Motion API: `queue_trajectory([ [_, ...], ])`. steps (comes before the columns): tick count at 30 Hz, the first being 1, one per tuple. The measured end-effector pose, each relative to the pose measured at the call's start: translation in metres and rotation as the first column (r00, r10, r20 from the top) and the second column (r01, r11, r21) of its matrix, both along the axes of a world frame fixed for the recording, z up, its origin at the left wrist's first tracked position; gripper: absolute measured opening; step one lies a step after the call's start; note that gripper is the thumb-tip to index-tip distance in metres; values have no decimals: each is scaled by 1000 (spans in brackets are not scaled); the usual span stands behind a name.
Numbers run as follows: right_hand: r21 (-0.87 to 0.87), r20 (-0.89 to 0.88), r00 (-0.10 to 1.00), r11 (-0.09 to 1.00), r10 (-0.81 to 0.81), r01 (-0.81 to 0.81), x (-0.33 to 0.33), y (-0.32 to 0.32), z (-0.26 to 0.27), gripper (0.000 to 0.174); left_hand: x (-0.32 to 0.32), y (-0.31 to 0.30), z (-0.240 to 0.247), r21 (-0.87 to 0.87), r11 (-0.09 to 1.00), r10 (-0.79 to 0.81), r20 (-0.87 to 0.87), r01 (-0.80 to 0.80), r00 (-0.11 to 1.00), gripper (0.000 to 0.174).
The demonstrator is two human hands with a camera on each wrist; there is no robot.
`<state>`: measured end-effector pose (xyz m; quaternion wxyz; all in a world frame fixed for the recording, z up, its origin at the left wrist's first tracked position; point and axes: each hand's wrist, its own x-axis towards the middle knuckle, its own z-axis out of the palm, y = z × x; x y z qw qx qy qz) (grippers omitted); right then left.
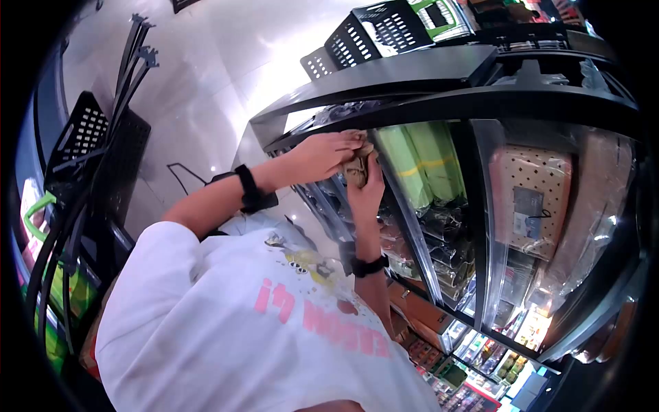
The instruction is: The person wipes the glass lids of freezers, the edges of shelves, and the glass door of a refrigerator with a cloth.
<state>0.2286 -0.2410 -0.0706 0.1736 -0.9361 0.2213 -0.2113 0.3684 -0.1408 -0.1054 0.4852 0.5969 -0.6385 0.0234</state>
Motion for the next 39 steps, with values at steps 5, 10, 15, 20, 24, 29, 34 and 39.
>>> queue_trajectory([
  [5,-167,368,929,986,43,20,18,36,93,57,11,15,92,-204,979,-20,-12,17,1000,26],
  [10,-377,456,889,896,-42,235,32,36,158,62,18,-12,174,-483,866,208,118,-127,971,44],
  [15,-394,203,974,902,-102,177,30,21,121,69,23,-48,104,-432,899,137,127,-70,982,40],
  [20,-142,267,962,985,-61,102,31,20,106,70,9,-24,106,-284,956,58,-69,-76,996,37],
  [24,-293,460,882,955,100,44,39,28,144,69,18,-30,149,-511,854,94,-26,-94,995,43],
  [29,-272,329,942,950,-57,153,57,20,128,68,20,-56,115,-416,894,103,-171,-166,980,51],
  [34,-123,173,983,989,-62,84,56,28,59,65,13,-41,28,-304,950,-280,-736,68,617,44],
  [39,-210,-53,998,977,-28,16,54,23,-12,67,10,-27,-49,-313,939,-334,-928,141,166,48],
])
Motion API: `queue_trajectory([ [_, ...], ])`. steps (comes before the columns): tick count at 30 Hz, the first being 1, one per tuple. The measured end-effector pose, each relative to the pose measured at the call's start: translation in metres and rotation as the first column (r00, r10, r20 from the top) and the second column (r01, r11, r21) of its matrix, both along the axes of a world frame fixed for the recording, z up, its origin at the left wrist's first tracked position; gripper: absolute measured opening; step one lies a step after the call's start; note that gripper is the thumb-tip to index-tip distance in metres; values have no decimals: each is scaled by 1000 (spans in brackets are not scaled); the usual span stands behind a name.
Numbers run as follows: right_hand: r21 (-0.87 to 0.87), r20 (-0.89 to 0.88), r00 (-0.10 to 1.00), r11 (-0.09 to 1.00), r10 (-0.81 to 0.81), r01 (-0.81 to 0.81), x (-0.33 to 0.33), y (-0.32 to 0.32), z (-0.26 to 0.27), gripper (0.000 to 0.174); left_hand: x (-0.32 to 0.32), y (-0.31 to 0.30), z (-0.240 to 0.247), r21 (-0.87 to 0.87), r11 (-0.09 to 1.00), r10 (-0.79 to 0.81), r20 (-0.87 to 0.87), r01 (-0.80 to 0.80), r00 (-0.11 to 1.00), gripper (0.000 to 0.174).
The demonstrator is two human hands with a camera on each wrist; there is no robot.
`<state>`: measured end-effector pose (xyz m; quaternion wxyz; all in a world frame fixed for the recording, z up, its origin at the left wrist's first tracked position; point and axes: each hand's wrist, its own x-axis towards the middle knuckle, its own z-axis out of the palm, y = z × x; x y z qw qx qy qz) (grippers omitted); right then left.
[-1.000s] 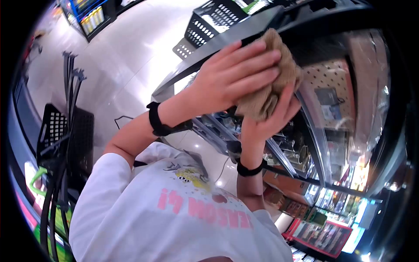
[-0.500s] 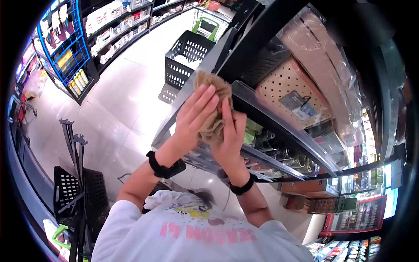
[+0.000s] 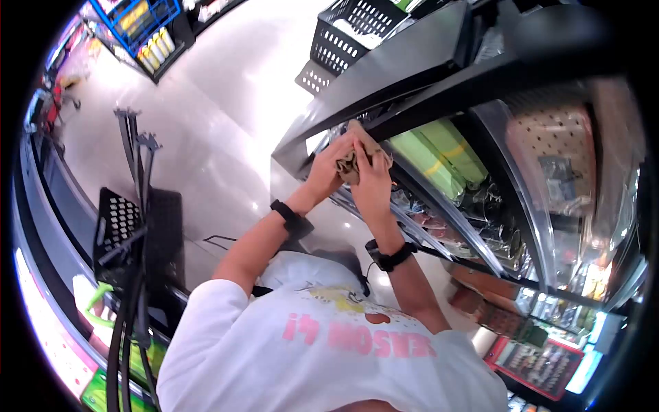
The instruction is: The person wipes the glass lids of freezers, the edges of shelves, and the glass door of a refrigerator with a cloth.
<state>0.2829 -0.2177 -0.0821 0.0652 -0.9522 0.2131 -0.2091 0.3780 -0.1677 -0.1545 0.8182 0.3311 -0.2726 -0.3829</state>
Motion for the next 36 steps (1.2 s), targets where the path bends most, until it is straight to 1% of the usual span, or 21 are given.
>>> queue_trajectory([
  [1,-36,-53,999,999,-12,10,1,2,-4,68,-1,5,-7,117,947,203,504,-299,840,48],
  [2,-33,-87,996,999,8,-11,3,3,-8,68,-6,8,-14,89,905,279,614,-416,738,47],
  [4,129,-180,984,991,-11,35,9,4,-12,69,-10,8,-23,165,885,280,557,-435,782,51],
  [6,99,-281,960,995,11,17,15,5,-20,69,-10,13,-29,255,838,275,568,-483,776,53],
  [8,190,-362,930,972,-62,139,19,6,-36,65,-10,12,-55,262,810,312,565,-525,764,52],
  [10,170,-352,936,984,2,61,21,6,-51,66,-11,17,-61,385,813,217,495,-437,841,49],
  [12,205,-446,895,970,-22,127,25,6,-62,65,-7,20,-64,402,780,242,513,-480,824,44],
  [14,258,-472,882,958,10,127,32,7,-64,64,-1,25,-72,546,779,41,447,-309,894,40],
  [16,295,-486,874,945,21,141,38,7,-59,64,0,32,-71,560,763,62,434,-323,899,37],
  [17,305,-323,940,952,115,-12,38,6,-50,65,-2,33,-67,573,755,63,421,-319,905,35],
  [18,283,-154,966,946,207,-157,36,7,-38,67,-7,34,-59,527,784,145,356,-327,923,39],
  [19,414,-127,973,901,194,-126,37,13,-12,65,-7,35,-30,358,851,277,317,-385,907,42],
  [20,388,-122,978,915,170,-111,34,14,10,65,1,38,4,180,879,393,252,-442,884,46],
  [21,269,9,984,947,180,-176,31,16,29,64,12,35,29,150,891,383,260,-429,886,46],
  [23,103,215,967,981,141,-166,26,24,67,61,28,27,75,-238,857,498,610,-456,616,53],
  [26,28,401,916,999,28,-43,18,21,99,59,29,7,133,-348,879,474,712,-326,518,55],
  [30,144,317,947,983,59,-110,3,2,97,54,1,-15,111,-333,857,511,651,-394,561,58],
  [32,216,232,972,972,45,-96,-1,2,77,58,-10,-9,77,-127,872,449,594,-473,668,57],
  [33,268,191,980,957,57,-108,-3,0,64,63,-18,-7,53,-26,913,377,437,-408,817,52],
  [34,328,146,987,938,71,-116,-3,-1,47,67,-19,-4,46,43,891,397,412,-453,820,47],
  [36,369,102,994,925,51,-85,0,0,14,63,-18,11,38,327,849,235,469,-415,851,42],
])
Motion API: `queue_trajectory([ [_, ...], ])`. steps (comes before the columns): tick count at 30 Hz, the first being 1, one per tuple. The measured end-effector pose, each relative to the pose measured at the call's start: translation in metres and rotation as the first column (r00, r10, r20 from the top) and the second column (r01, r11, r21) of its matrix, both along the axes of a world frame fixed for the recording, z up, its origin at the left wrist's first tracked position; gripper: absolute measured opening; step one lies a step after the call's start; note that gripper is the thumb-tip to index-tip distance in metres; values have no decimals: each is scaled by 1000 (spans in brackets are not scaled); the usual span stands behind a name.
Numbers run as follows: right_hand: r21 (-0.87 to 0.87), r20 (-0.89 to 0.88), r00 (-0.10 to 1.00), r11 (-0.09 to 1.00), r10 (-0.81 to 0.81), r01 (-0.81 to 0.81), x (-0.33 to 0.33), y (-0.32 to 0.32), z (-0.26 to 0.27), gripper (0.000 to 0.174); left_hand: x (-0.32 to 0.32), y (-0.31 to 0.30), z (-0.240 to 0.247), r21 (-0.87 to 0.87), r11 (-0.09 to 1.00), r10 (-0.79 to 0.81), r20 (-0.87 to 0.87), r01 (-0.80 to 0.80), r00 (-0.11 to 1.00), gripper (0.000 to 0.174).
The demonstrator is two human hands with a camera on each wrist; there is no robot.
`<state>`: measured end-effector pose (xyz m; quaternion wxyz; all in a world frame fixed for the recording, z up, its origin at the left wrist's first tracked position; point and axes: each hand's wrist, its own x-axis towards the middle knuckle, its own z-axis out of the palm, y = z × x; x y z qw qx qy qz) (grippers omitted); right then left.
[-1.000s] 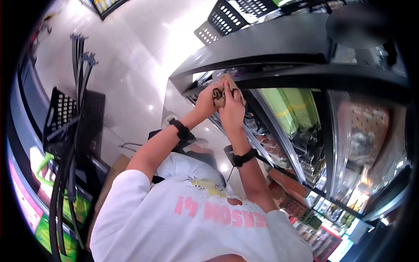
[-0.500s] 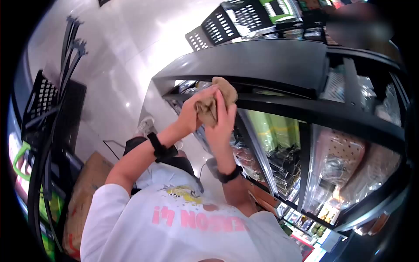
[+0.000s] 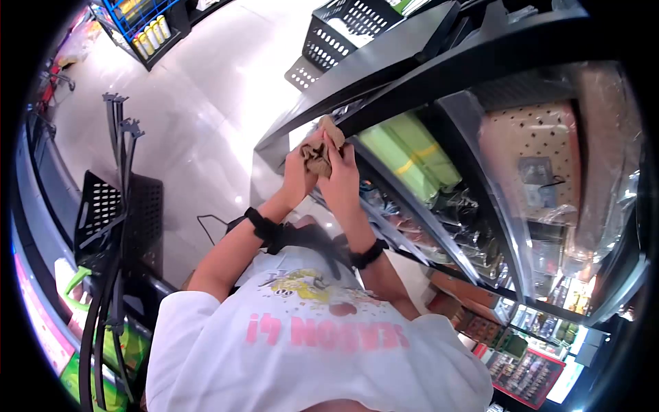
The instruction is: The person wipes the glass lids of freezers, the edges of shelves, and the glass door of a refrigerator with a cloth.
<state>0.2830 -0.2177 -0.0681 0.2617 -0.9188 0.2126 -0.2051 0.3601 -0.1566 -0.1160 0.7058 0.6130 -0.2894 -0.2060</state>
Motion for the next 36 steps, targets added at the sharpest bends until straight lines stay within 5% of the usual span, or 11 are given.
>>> queue_trajectory([
  [10,-4,-224,973,999,50,-53,-20,-10,-48,59,-32,-6,-68,295,945,133,43,-140,990,29],
  [11,10,-248,968,999,38,-36,-26,-13,-51,60,-44,-21,-94,90,976,215,-254,-198,943,25],
  [14,-32,-143,987,997,69,-74,-68,-28,-81,59,-85,-21,-87,-131,949,210,-414,-287,885,24],
  [16,113,-308,951,994,39,-4,-107,-35,-86,57,-117,-17,-103,326,942,65,62,-82,996,24],
  [20,95,-360,930,995,70,-38,-209,-52,-138,52,-218,-23,-110,498,867,98,-223,27,970,17],
  [21,160,-396,916,987,68,-5,-229,-53,-141,51,-240,-24,-123,561,827,47,-122,30,991,20],
  [25,104,-490,871,989,-43,108,-271,-60,-153,44,-261,-30,-127,489,825,-139,-310,283,941,30],
  [27,110,-350,930,981,-112,160,-272,-66,-166,39,-251,-43,-136,235,964,-103,-88,122,991,34],
  [30,206,-312,938,953,-151,222,-256,-74,-190,41,-227,-54,-156,108,984,-128,-137,143,982,36],
  [34,155,-229,968,979,-98,135,-213,-71,-235,41,-202,-49,-209,241,970,12,40,-21,999,32],
  [36,137,-263,955,975,-136,177,-186,-63,-244,44,-185,-39,-212,204,977,85,-109,-62,990,26],
])
